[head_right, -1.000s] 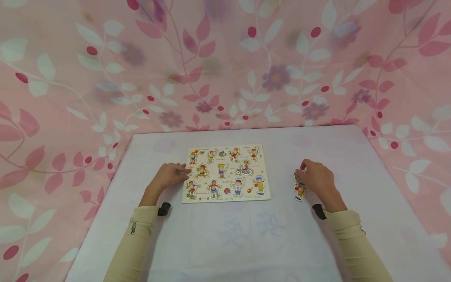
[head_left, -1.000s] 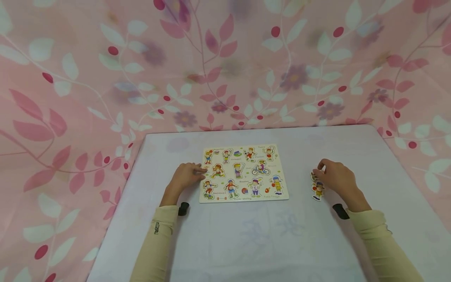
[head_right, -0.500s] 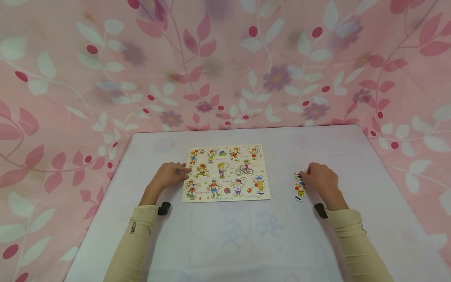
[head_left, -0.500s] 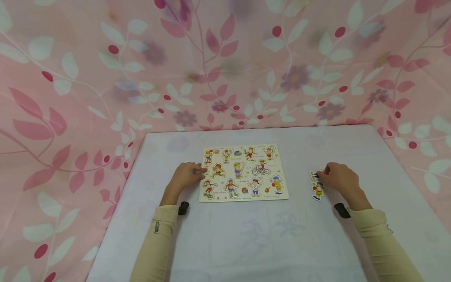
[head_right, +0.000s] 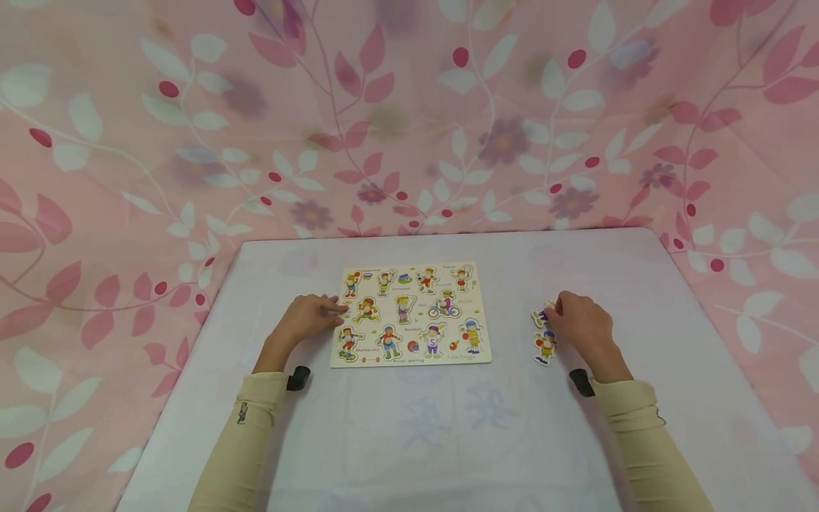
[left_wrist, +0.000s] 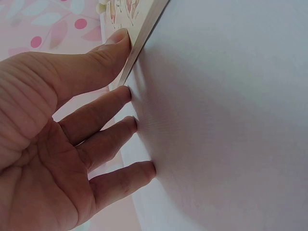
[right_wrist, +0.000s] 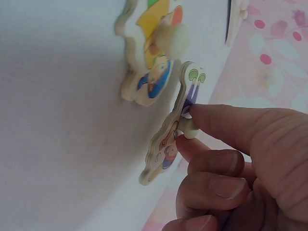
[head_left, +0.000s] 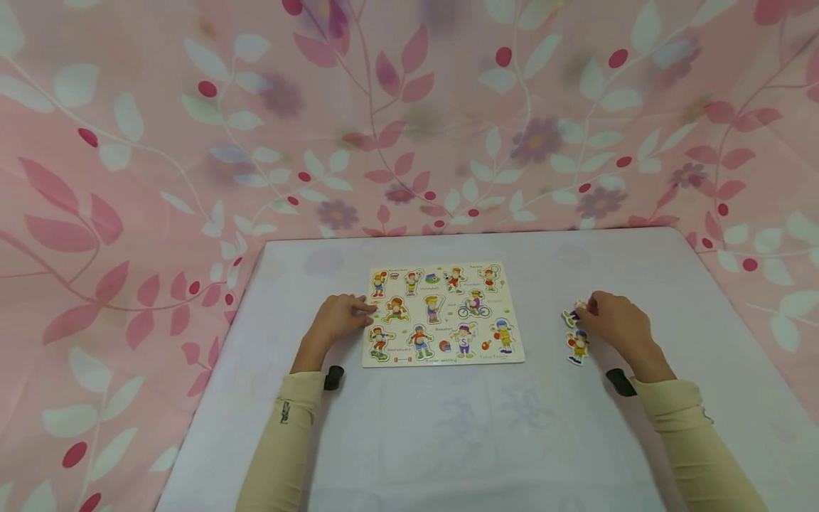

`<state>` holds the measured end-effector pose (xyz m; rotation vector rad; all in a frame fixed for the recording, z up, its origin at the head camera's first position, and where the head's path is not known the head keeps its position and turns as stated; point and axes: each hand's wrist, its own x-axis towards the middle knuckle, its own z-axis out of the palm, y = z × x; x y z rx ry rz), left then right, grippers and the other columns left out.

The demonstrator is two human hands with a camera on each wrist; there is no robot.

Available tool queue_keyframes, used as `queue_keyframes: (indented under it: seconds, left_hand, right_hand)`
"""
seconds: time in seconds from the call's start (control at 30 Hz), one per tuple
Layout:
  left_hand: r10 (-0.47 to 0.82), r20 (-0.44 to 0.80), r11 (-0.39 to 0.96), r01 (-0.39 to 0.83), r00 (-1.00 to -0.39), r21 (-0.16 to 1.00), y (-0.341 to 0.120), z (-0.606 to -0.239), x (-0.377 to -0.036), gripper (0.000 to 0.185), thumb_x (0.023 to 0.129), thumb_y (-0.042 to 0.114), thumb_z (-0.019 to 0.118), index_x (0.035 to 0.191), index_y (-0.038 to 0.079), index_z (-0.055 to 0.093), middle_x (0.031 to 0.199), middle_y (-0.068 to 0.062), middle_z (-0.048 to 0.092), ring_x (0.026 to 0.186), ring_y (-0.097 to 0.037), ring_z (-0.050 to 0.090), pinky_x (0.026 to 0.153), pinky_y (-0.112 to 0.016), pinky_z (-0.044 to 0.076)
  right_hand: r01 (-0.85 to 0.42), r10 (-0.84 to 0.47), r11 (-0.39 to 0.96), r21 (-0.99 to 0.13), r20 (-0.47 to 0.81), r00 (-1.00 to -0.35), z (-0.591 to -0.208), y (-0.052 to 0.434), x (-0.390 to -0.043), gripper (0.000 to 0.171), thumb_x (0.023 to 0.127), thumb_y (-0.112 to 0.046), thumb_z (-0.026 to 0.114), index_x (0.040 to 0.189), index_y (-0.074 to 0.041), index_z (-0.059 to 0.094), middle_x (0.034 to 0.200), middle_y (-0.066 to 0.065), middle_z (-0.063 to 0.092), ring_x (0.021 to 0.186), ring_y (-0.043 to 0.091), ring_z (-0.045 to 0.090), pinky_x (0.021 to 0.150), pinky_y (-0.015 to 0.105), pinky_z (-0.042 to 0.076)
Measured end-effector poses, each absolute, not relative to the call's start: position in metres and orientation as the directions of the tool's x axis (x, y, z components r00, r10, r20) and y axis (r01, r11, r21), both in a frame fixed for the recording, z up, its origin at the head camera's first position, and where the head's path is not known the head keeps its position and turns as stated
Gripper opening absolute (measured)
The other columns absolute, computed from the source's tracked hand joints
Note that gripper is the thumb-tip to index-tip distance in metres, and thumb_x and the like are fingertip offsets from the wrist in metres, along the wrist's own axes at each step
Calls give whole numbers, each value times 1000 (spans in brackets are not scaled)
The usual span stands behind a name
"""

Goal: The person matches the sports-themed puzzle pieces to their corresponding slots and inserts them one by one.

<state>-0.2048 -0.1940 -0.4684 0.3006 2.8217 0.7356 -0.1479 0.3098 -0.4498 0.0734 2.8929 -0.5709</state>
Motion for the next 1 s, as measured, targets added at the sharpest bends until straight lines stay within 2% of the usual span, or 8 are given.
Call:
queue_keyframes:
  seconds: [0.43, 0.7, 1.0]
  left_hand:
    - [244, -151, 857, 140, -958, 496, -194, -468, -205, 31, 85, 20, 78, 115, 16, 75, 134, -10, 59, 135, -38, 44, 113, -51, 29]
    - [250, -154, 858, 144, -956, 494, -193, -469, -206, 31, 85, 22, 78, 116, 16, 75, 134, -9, 59, 135, -38, 43, 113, -51, 30]
    - [255, -148, 856, 152, -956, 493, -193, -466, -205, 31, 85, 21, 78, 116, 16, 75, 134, -10, 59, 134, -38, 44, 113, -51, 29]
  right_hand:
    - [13, -47, 920, -392, -143, -989, -441, 289, -145, 27, 96, -27, 63, 98, 0, 58, 74, 6, 59, 58, 19, 50, 45, 30, 40]
    - [-41, -98, 926, -377, -136, -986, -429, 266, -141, 26, 95, -25, 65, 101, 0, 58, 75, 5, 61, 56, 17, 50, 45, 30, 41]
    - [-121, -169, 929, -348, -110, -979, -424, 233, -136, 22, 93, -24, 68, 98, -5, 60, 81, 4, 65, 61, 16, 54, 49, 31, 44]
